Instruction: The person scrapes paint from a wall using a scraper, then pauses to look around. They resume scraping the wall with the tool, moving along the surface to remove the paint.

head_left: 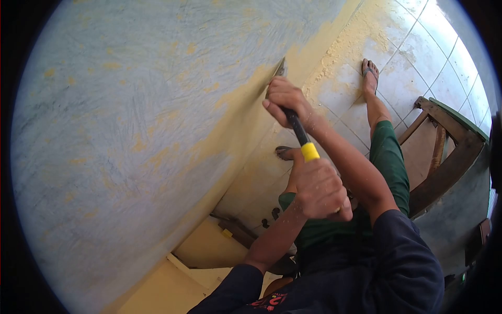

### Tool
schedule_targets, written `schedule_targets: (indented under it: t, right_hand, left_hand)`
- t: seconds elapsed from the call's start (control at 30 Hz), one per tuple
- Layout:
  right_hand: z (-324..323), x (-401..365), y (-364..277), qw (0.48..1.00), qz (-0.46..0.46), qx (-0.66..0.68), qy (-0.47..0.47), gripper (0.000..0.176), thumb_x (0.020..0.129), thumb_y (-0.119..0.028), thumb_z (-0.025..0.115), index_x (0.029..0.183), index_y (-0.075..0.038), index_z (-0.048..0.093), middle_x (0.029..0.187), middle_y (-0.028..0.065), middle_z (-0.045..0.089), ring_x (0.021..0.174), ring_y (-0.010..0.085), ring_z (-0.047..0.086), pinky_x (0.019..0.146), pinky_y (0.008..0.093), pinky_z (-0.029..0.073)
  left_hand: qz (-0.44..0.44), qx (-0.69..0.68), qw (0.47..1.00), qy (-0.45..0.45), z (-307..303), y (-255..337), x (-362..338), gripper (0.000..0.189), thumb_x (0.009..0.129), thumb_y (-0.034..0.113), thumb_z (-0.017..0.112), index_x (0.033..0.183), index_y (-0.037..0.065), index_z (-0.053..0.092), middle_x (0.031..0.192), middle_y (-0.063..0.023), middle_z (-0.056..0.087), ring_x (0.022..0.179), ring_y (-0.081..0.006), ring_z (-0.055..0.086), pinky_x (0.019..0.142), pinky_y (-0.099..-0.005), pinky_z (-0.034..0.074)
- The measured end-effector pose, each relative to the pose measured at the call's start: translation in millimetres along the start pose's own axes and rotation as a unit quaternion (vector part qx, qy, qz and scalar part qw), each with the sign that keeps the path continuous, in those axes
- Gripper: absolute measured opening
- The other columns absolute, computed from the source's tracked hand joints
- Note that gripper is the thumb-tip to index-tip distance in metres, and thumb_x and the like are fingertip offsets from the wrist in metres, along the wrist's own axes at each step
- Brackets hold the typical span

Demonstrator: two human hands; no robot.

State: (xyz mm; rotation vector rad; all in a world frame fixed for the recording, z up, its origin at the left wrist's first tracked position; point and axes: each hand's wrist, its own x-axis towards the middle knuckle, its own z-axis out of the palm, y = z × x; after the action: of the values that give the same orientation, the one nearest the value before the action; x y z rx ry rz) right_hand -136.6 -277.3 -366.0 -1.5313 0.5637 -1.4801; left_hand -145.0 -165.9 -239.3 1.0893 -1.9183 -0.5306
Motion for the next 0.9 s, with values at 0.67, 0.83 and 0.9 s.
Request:
schedule_targets:
  t: [0.67, 0.83, 0.9]
  right_hand:
    - [6, -1, -21, 0.998, -0.030, 0.048, -0.003, 0.030, 0.083, 0.002, 0.066, 0.062, -0.002, 0.046, 0.063, 0.0111, 0.045, 0.065, 0.0319, 0.049, 0.085, 0.0424, 0.048]
    - [1, -5, 3, 1.000, 0.002, 0.009, -0.029, 0.031, 0.084, 0.001, 0.066, 0.062, -0.002, 0.046, 0.064, 0.0114, 0.045, 0.068, 0.0314, 0.049, 0.084, 0.0419, 0.048]
    - [3, -4, -13, 0.999, -0.019, 0.041, -0.006, 0.030, 0.084, 0.002, 0.065, 0.061, -0.001, 0.046, 0.063, 0.0110, 0.045, 0.066, 0.0316, 0.048, 0.077, 0.0421, 0.046]
  left_hand:
    - [0.023, 0.038, 0.999, -0.002, 14, 19, -11, 0.012, 0.073, 0.013, 0.058, 0.064, 0.009, 0.051, 0.057, -0.0017, 0.048, 0.053, -0.0193, 0.055, 0.057, -0.0320, 0.047]
    - [0.015, 0.033, 0.999, 0.009, 15, 1, -11, 0.014, 0.073, 0.014, 0.058, 0.063, 0.010, 0.049, 0.057, -0.0014, 0.048, 0.054, -0.0188, 0.055, 0.057, -0.0325, 0.047]
    - [0.008, 0.032, 0.999, -0.004, 16, 17, -13, 0.013, 0.072, 0.013, 0.058, 0.063, 0.011, 0.049, 0.058, -0.0013, 0.049, 0.055, -0.0191, 0.056, 0.057, -0.0327, 0.047]
